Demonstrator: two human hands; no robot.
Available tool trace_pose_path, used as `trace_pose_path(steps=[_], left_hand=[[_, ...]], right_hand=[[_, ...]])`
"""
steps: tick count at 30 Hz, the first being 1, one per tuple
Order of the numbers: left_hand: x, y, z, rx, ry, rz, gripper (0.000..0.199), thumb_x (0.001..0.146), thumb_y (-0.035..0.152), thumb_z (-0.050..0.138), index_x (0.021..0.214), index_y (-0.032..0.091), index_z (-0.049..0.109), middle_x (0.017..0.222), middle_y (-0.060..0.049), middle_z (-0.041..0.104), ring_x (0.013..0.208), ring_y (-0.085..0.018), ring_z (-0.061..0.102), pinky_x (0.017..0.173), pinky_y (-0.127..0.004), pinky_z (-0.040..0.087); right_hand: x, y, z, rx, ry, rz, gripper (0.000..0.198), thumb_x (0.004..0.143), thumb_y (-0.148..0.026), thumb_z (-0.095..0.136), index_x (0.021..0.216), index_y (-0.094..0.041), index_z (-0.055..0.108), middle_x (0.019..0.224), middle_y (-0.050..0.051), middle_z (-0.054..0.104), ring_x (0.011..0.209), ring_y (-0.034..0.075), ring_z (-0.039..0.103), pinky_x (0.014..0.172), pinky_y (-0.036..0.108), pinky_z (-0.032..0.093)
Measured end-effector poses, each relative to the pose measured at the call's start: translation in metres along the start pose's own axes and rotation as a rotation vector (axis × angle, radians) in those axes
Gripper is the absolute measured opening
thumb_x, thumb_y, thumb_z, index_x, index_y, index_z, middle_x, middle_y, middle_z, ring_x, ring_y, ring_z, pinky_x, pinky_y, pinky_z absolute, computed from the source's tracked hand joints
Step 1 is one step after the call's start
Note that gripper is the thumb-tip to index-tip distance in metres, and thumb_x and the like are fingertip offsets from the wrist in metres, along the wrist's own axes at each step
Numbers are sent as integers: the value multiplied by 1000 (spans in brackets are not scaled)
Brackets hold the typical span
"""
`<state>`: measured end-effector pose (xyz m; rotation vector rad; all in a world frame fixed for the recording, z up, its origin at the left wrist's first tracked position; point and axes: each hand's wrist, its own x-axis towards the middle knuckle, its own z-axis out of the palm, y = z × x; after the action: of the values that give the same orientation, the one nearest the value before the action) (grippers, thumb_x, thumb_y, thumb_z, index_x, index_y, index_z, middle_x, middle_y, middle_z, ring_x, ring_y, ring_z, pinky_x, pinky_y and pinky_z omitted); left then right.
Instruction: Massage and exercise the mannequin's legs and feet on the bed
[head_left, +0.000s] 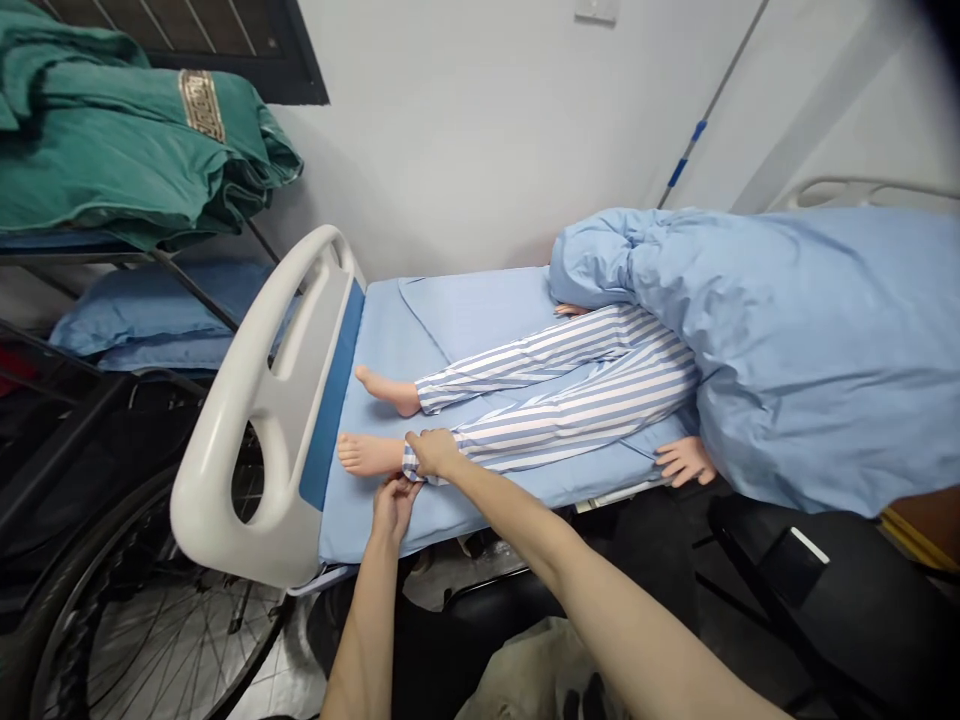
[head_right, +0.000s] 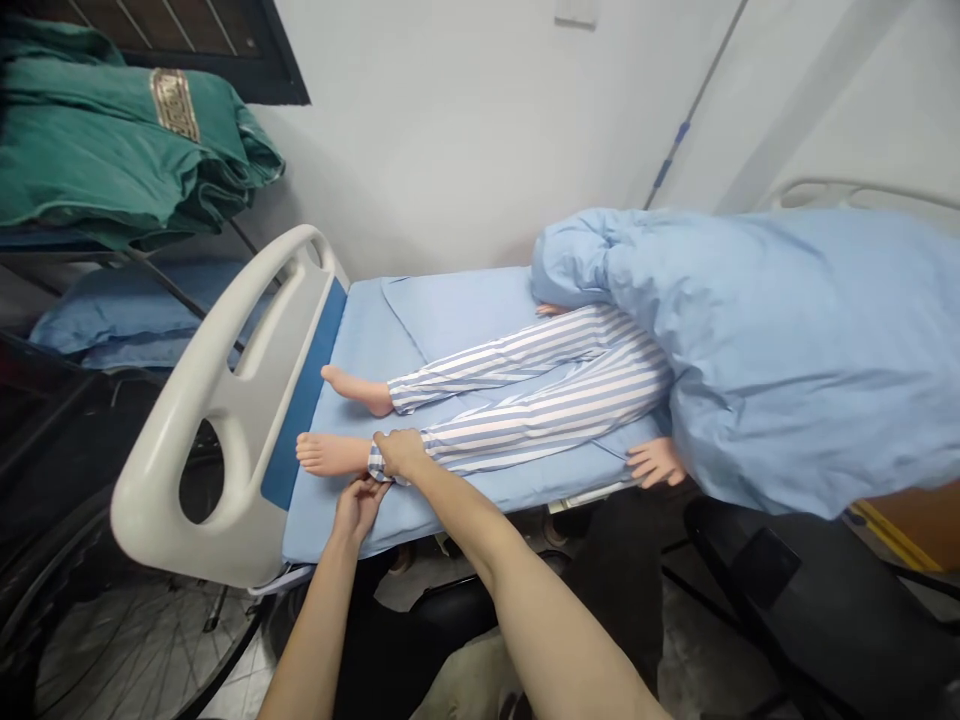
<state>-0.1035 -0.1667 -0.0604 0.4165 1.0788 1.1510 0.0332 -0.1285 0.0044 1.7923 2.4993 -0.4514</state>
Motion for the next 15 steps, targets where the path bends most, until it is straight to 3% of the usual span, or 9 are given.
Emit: trace_pose_path(steps=[5,8,11,15], left_hand=[[-17,2,8,-97,33,-46,15,53,22,55,67,21,50,79,-5,64,94,-22,67,104,-45,50],[-36,12,18,-144,-3,59,17,63,36,56,75,24,56,96,-7,70,115,-29,62,107,-50,49],[-60,40,44,-131,-123,209,29,70,47,55,90,28,63,110,-4,71,131,-32,53,113,-54,44],[-92,92,106,-119,-310,381,45,78,51,46,114,30,65,130,0,66,142,-30,44,120,-49,36]], right_hand=[[-12,-1,-18,11,-29,-63,63,78,-47,68,129,-16,50,115,11,70,99,28,69,77,33,51],[-20,0,-46,42,-5,-108,61,79,-50,66,128,-16,50,114,11,70,97,27,68,79,34,52],[-29,4,-96,109,93,-164,63,76,-49,67,129,-20,48,120,7,68,102,25,67,81,32,53],[-51,16,-186,179,258,-191,58,76,-47,65,126,-22,49,112,3,70,99,23,67,81,32,53]])
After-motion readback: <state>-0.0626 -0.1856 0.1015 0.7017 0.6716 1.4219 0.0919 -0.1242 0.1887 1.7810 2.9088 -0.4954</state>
